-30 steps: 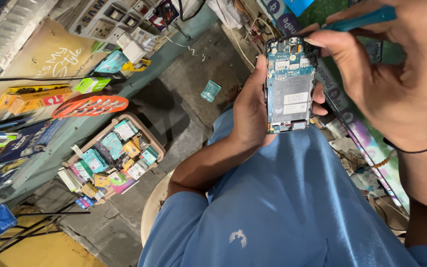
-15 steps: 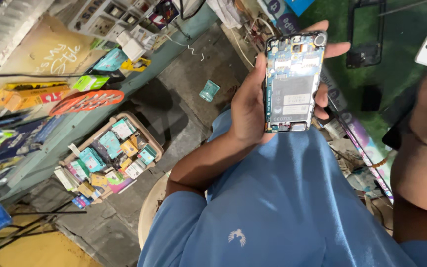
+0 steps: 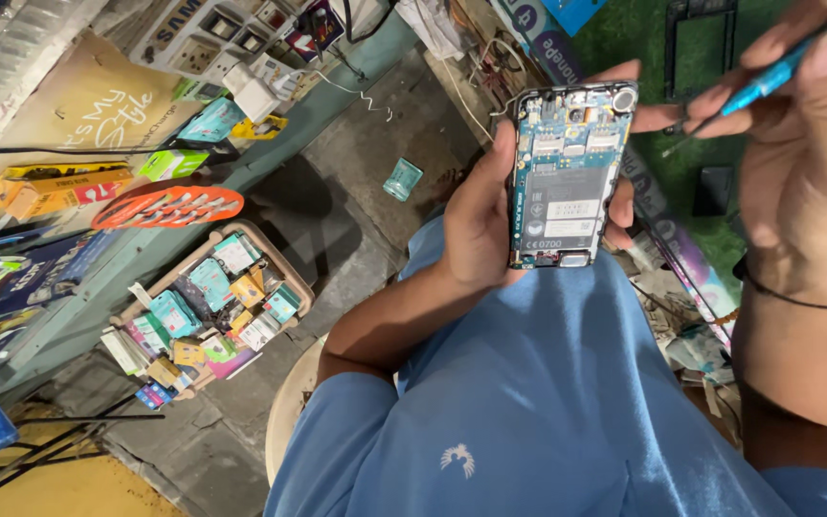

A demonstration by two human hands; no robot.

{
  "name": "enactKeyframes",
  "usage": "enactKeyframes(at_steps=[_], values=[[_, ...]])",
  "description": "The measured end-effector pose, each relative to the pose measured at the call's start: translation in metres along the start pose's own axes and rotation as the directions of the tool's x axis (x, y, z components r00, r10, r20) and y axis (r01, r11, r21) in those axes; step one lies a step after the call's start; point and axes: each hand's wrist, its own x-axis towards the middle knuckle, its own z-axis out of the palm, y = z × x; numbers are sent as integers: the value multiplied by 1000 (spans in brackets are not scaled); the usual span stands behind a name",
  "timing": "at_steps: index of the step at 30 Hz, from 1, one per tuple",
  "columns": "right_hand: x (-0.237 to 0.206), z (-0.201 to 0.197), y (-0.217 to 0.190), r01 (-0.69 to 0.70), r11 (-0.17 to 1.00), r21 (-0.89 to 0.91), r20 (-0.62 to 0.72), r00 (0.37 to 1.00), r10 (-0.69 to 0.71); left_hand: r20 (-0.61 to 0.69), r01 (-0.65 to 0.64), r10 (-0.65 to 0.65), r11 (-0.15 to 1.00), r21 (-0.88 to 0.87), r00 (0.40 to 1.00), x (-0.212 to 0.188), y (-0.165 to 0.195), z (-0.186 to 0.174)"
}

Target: The person uses a blue screwdriver to remove screws from the back of a disassembled smartphone, then connects a white charging cable to the motherboard to test power. The person repeatedly presses the power button and adjusts internal components while the device remains open.

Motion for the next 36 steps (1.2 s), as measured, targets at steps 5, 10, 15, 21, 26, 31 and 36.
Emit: enactKeyframes(at_steps=[5, 10, 15, 21, 26, 31, 36], values=[[-9, 8, -3, 7, 1000, 28, 15, 1000, -7, 23, 0, 1, 1000, -32, 1000, -2, 0, 3], [-18, 7, -6, -30, 999, 46, 45, 999, 28, 35, -3, 4, 1000, -28, 999, -3, -2, 0], [-24, 1, -6, -17, 998, 61, 46, 999, 14, 101, 13, -10, 1000, -21, 995, -1, -2, -2], [-24, 1, -6, -4, 999, 35, 20, 1000, 4, 136, 34, -32, 999, -15, 990, 0, 0, -4], [-39, 12, -7, 175, 906, -385, 45, 984, -171, 126, 26, -24, 1000, -17, 992, -1, 1, -4], [-37, 12, -3, 457, 731, -506, 287, 889, -357, 112, 18, -14, 999, -36, 994, 0, 3, -5], [-27, 7, -5, 583, 461, -669, 418, 808, -415, 116, 12, -6, 999, -46, 993, 1, 2, -4]])
